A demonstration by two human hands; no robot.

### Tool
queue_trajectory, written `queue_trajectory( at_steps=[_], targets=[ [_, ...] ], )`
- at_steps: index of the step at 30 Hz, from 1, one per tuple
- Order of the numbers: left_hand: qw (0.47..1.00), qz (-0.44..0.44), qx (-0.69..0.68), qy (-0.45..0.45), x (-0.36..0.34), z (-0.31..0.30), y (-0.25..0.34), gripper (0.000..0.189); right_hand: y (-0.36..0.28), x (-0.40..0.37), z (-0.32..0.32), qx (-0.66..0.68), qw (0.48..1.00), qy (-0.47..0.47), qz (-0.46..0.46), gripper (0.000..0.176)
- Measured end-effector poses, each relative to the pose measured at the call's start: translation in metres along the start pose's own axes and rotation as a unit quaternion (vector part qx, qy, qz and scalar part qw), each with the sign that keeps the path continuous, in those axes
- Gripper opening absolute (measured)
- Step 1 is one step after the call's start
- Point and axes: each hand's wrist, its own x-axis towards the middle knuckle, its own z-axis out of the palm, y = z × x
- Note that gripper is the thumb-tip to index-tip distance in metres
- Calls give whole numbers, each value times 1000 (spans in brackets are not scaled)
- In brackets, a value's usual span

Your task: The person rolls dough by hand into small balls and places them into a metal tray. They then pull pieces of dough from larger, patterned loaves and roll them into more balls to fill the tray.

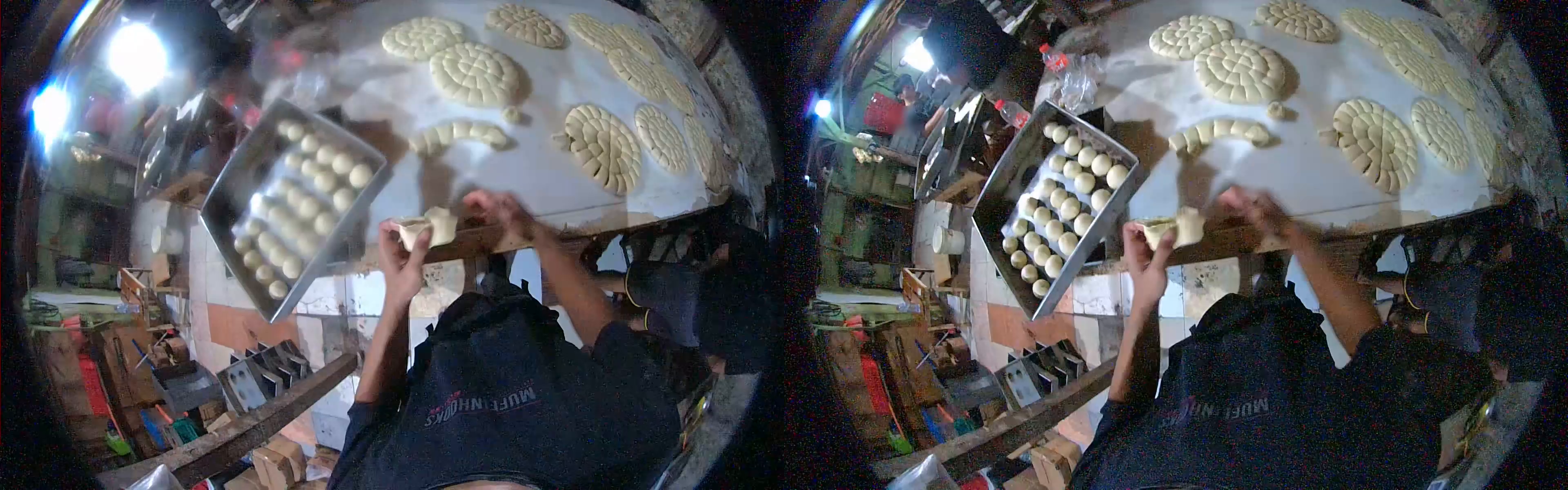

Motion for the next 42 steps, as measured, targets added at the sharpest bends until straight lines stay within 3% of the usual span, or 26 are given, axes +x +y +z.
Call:
queue_trajectory(
  at_steps=[1, 3, 6, 7, 9, 15, 17, 18, 19, 20, 21, 22, 23, 25, 26, 27, 28, 30, 31, 33, 35, 36, 39, 40, 41, 42],
  targets=[
    [1000, 1, 1, 8, 0, 8, -10, 30, -9, -9, 43, 132, 988, -78, -35, 38],
    [1000, -20, 1, 0, -3, 10, -20, 26, 5, -13, 101, 148, 984, 95, -5, 35],
    [996, 48, 78, -24, -5, -16, -59, 35, -20, -14, 117, 247, 943, 216, -48, 41],
    [995, 57, 72, -24, -1, -15, -59, 37, -17, -18, 110, 247, 941, 229, -42, 41],
    [998, 6, 59, -31, 2, -27, -81, 39, -8, -31, 87, 7, 946, 320, -44, 45],
    [998, 16, 7, 56, 28, -16, -91, 29, 13, -35, -22, 100, 852, 513, -21, 33],
    [945, 31, 321, -58, 27, -40, -122, 35, 68, -45, -74, -69, 869, 483, -83, 35],
    [975, 31, 199, -93, 4, -85, -244, 36, 82, -56, -93, -44, 917, 391, 68, 31],
    [975, 37, 202, -88, 27, -81, -225, 36, 74, -61, -109, -43, 919, 386, 61, 31],
    [893, 51, 430, -121, 55, -76, -179, 42, 61, -66, -126, -303, 919, 251, -43, 30],
    [757, 57, 634, -148, 80, -57, -128, 48, 53, -63, -140, -532, 829, 93, -143, 28],
    [865, -43, 496, -61, 102, -9, -82, 54, 55, -47, -153, -543, 807, 109, -206, 30],
    [863, -47, 499, -61, 121, -2, -93, 54, 53, -26, -159, -538, 810, 107, -205, 30],
    [838, 111, 516, -141, 150, 10, -122, 43, 43, 19, -151, -484, 853, 163, -110, 31],
    [733, 175, 649, -102, 152, 40, -128, 39, 42, 31, -139, -463, 859, 178, -129, 31],
    [816, 146, 556, -57, 151, 73, -114, 51, 40, 44, -122, -440, 864, 191, -149, 30],
    [814, 140, 562, -56, 139, 78, -125, 51, 16, 41, -100, -468, 860, 167, -117, 24],
    [741, 234, 614, -142, 93, 64, -155, 44, -1, 15, -78, -503, 838, 52, -204, 20],
    [698, 279, 634, -182, 77, 60, -159, 42, 53, -1, -65, -449, 864, 20, -226, 14],
    [647, -104, 652, -382, 73, 52, -117, 48, 56, -30, -98, -485, 820, -38, -301, 16],
    [738, 34, 615, -275, 74, 7, -125, 46, 85, -24, -141, -474, 832, -57, -283, 16],
    [737, 34, 617, -275, 87, 0, -133, 46, 79, -10, -157, -486, 833, -4, -265, 17],
    [857, 142, 494, -38, 148, -8, -156, 12, 49, 53, -147, -474, 840, 122, -236, 15],
    [940, -12, 341, 21, 154, 9, -159, 20, 46, 63, -131, -464, 849, 139, -211, 15],
    [969, -162, 166, 83, 153, 33, -162, 31, 42, 66, -113, -453, 858, 153, -189, 14],
    [970, -154, 163, 98, 136, 36, -176, 31, 37, 60, -100, -465, 850, 134, -209, 16]
  ],
)
